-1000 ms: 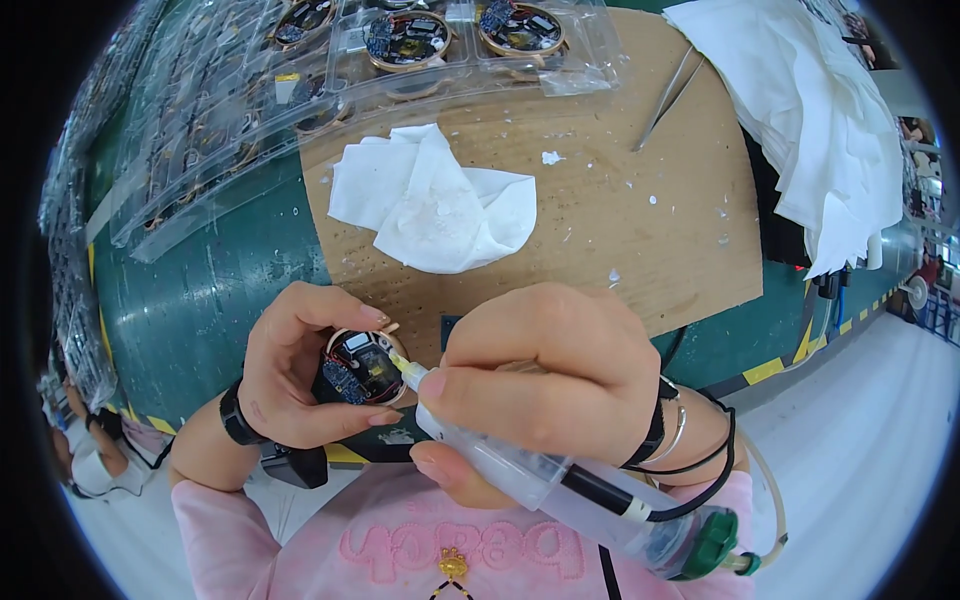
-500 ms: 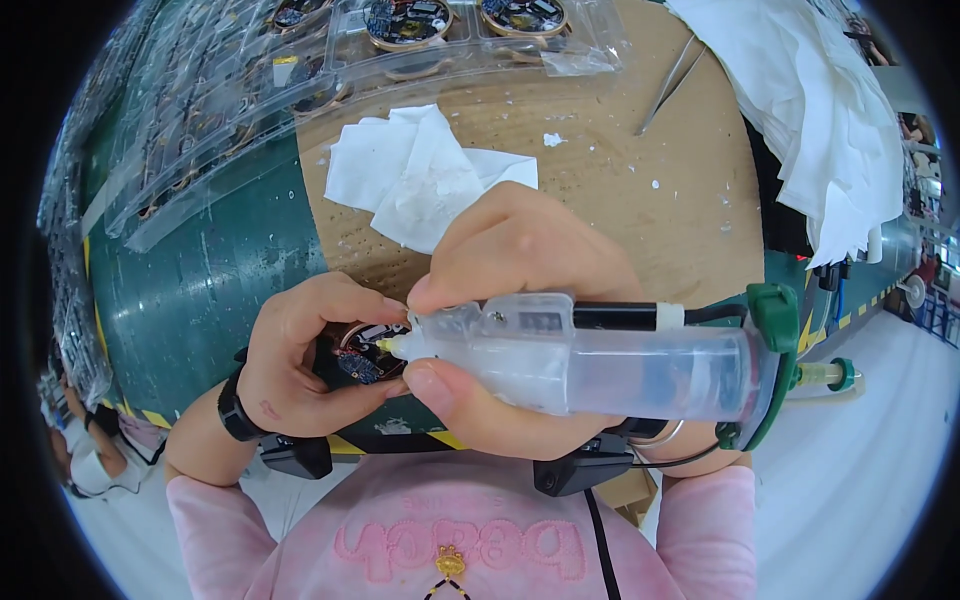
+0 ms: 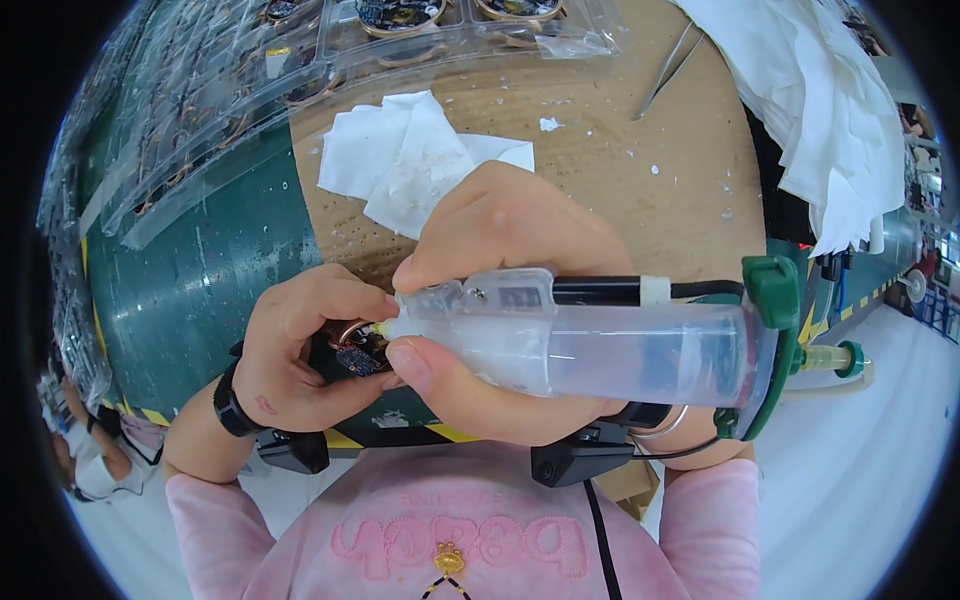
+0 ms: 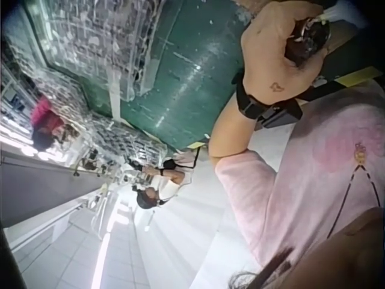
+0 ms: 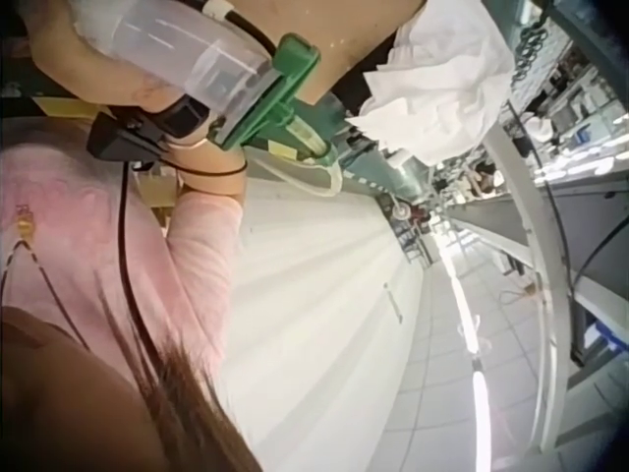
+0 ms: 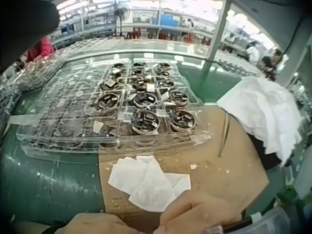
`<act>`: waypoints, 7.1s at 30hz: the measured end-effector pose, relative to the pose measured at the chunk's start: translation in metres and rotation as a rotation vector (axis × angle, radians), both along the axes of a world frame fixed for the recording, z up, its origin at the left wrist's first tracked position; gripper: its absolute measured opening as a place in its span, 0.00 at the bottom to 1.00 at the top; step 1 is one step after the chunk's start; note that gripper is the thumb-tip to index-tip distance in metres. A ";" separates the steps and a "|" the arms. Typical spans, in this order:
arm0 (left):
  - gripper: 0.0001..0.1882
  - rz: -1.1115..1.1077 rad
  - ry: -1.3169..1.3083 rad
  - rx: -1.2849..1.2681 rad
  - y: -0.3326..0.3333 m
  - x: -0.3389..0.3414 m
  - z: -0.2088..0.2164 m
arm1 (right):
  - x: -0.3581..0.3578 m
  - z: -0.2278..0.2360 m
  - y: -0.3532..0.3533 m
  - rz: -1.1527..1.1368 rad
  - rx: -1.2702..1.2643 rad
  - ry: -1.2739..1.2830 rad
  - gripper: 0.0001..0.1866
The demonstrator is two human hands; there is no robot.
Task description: The person picks up a watch from a tray, applies a substance to the internal components using a syringe, and sets it aside. This process is repeated for a second watch retrieved from the tray.
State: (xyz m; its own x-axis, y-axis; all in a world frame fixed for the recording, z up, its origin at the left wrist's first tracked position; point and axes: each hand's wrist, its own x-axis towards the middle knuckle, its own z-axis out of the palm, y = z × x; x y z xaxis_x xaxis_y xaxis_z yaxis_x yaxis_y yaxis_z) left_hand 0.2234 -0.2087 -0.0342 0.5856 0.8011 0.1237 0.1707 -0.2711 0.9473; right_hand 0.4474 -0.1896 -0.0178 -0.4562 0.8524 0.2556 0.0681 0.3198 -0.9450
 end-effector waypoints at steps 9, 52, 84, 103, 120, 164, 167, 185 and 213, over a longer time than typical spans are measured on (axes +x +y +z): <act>0.25 0.007 -0.011 0.001 -0.001 0.000 -0.001 | 0.001 -0.005 0.003 0.027 0.082 0.027 0.18; 0.25 0.053 -0.059 -0.079 -0.006 -0.001 -0.006 | 0.006 0.006 -0.002 -0.010 0.195 -0.109 0.19; 0.27 0.098 -0.152 -0.224 -0.010 -0.001 -0.012 | 0.006 0.008 -0.006 -0.007 0.403 -0.192 0.21; 0.27 0.306 -0.213 -0.047 0.013 -0.017 0.025 | 0.002 -0.004 0.016 -0.263 0.136 -0.239 0.15; 0.08 0.442 0.519 0.710 0.136 -0.040 0.043 | 0.001 0.001 0.017 -0.262 0.309 -0.155 0.13; 0.15 0.051 -0.296 -0.605 0.001 0.003 0.008 | 0.010 -0.005 0.003 -0.364 -0.087 0.068 0.13; 0.21 0.133 -0.397 -0.465 0.000 0.007 -0.001 | 0.011 -0.001 0.012 -0.264 0.112 -0.137 0.14; 0.26 0.175 -0.154 -0.227 -0.007 0.006 -0.011 | 0.001 0.009 -0.003 -0.049 0.256 -0.071 0.17; 0.27 0.212 -0.074 -0.122 -0.006 0.008 -0.015 | -0.013 0.006 -0.007 -0.002 0.439 -0.115 0.14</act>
